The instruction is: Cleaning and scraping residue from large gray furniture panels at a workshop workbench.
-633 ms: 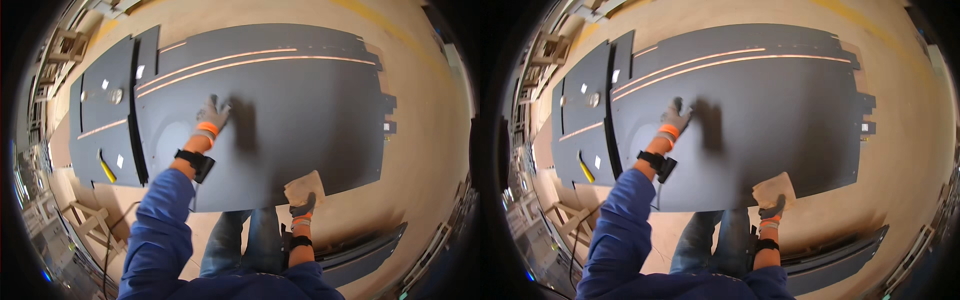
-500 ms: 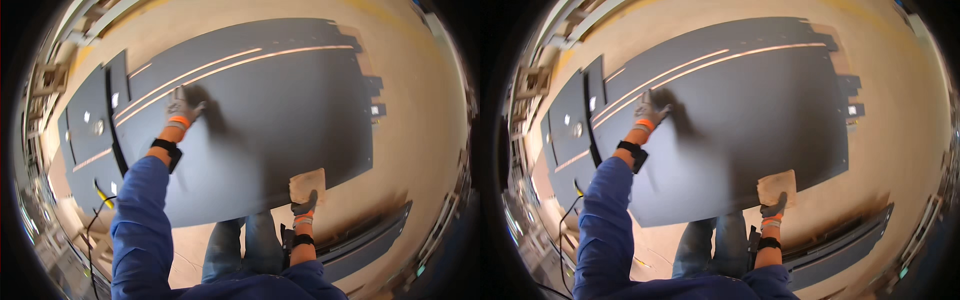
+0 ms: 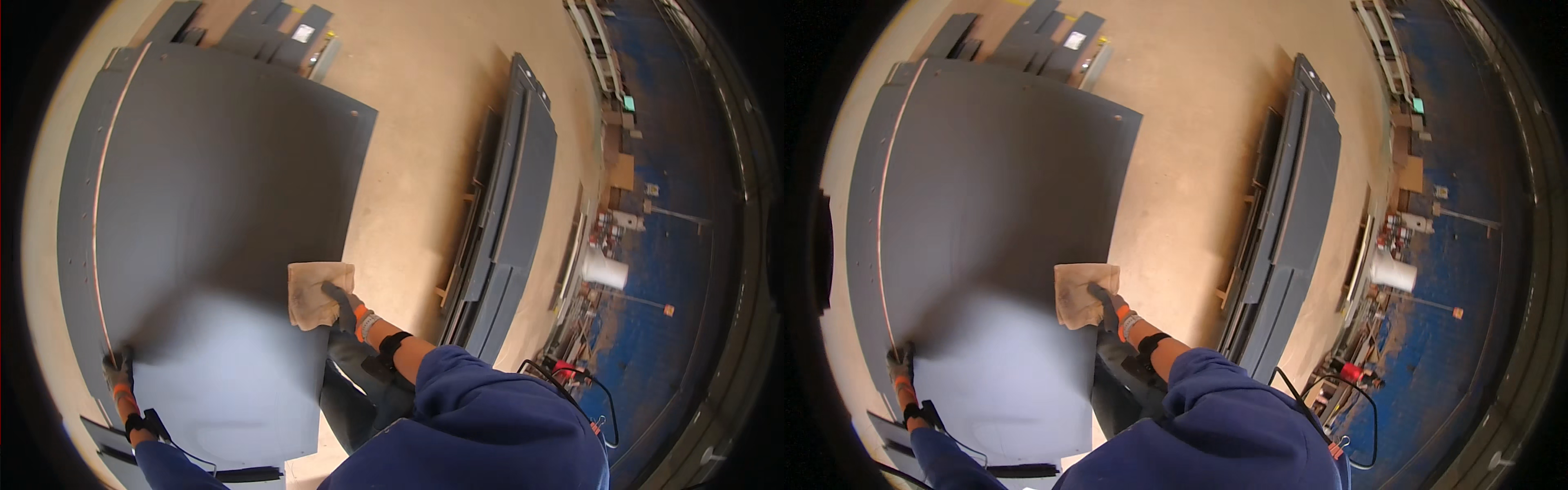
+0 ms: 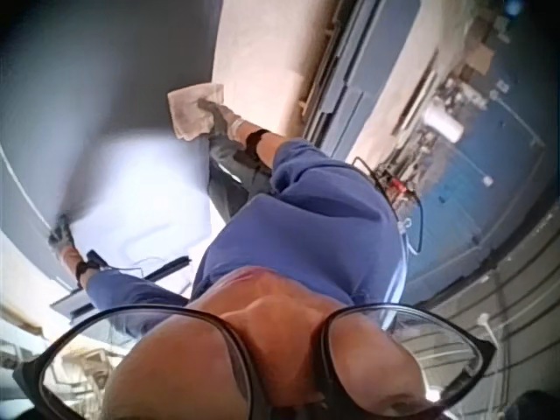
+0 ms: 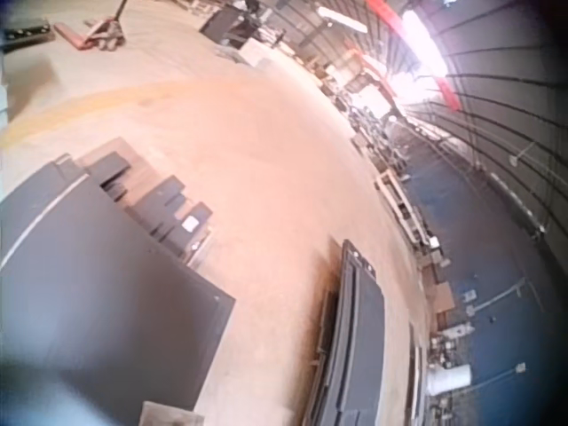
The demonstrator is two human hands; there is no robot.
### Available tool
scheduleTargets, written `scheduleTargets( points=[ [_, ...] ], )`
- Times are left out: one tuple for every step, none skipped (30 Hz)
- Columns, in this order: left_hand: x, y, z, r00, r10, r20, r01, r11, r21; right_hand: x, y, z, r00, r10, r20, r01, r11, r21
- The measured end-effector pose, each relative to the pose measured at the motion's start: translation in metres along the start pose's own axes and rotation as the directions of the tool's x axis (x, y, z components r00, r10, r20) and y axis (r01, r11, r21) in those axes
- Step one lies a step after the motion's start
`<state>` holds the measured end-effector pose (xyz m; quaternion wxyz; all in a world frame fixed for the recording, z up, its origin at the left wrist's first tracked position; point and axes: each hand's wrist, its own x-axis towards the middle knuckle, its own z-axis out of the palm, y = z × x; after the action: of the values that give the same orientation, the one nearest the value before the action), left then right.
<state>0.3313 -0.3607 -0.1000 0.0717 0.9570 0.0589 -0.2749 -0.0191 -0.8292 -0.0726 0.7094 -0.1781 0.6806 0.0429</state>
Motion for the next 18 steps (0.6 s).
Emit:
scheduleTargets(
  points=[
    [0.000,0.008,-0.001,1.000,-0.013,0.028,0.012,0.999,0.030,0.006,0.002,-0.009,1.000,-0.015,-0.015,0.015,1.000,0.021],
    [0.005,0.020,0.003,0.999,-0.018,0.049,0.015,0.998,0.056,0.017,0.002,-0.021,1.000,0.014,0.008,-0.014,0.999,-0.050],
    [0.012,0.009,0.009,0.999,0.008,0.047,-0.010,0.998,0.059,0.025,0.004,-0.028,0.998,0.057,0.037,-0.052,0.991,-0.127],
    [0.022,-0.021,0.010,0.999,0.006,0.036,-0.008,0.999,0.038,0.027,0.009,-0.025,0.997,0.061,0.043,-0.056,0.992,-0.110],
    [0.029,-0.039,0.011,0.999,0.007,0.034,-0.008,1.000,0.015,0.027,0.011,-0.020,0.998,0.060,0.010,-0.059,0.994,-0.088],
    [0.030,-0.031,0.016,0.998,0.033,0.049,-0.035,0.999,0.024,0.025,0.010,-0.019,0.998,0.052,-0.037,-0.055,0.997,-0.055],
    [0.024,-0.016,0.016,0.995,0.013,0.097,-0.011,1.000,-0.019,0.024,0.011,-0.019,0.998,-0.002,-0.069,0.000,0.999,-0.032],
    [0.017,-0.002,0.017,0.989,-0.010,0.145,0.018,0.998,-0.059,0.024,0.008,-0.020,0.996,-0.001,-0.087,0.001,1.000,-0.004],
    [0.013,0.008,0.013,0.973,-0.044,0.226,0.064,0.995,-0.081,0.021,0.009,-0.021,0.994,-0.028,-0.103,0.024,0.999,-0.040],
    [0.012,-0.009,0.002,0.973,-0.049,0.224,0.061,0.997,-0.049,0.015,0.013,-0.019,0.994,-0.042,-0.101,0.033,0.996,-0.089],
    [0.016,-0.034,-0.005,0.978,0.031,0.206,0.052,0.922,-0.385,0.011,0.018,-0.018,0.995,-0.014,-0.099,0.007,0.998,-0.069],
    [0.020,-0.041,-0.009,0.980,0.113,0.164,0.031,0.729,-0.684,0.009,0.016,-0.020,0.993,-0.006,-0.116,0.000,0.999,-0.049],
    [0.014,-0.032,-0.006,0.976,0.127,0.179,0.028,0.737,-0.675,0.011,0.016,-0.028,0.990,-0.006,-0.144,0.002,1.000,-0.030],
    [0.002,-0.017,-0.005,0.981,0.102,0.165,0.018,0.801,-0.599,0.010,0.019,-0.038,0.987,-0.001,-0.159,-0.001,1.000,-0.012],
    [-0.004,-0.007,-0.012,0.989,0.077,0.128,0.000,0.855,-0.518,0.008,0.018,-0.042,0.983,-0.016,-0.184,0.021,0.999,0.027],
    [0.006,-0.043,-0.036,0.994,0.064,0.091,-0.010,0.867,-0.498,0.004,0.025,-0.035,0.985,-0.012,-0.171,0.022,0.998,0.057],
    [0.010,-0.107,-0.078,0.993,0.102,0.059,-0.037,0.748,-0.662,-0.001,0.038,-0.022,0.993,0.020,-0.114,-0.018,1.000,0.021],
    [0.007,-0.138,-0.111,0.986,0.166,0.029,-0.076,0.591,-0.803,-0.001,0.046,-0.018,0.997,0.037,-0.063,-0.036,0.999,0.023]
  ],
)
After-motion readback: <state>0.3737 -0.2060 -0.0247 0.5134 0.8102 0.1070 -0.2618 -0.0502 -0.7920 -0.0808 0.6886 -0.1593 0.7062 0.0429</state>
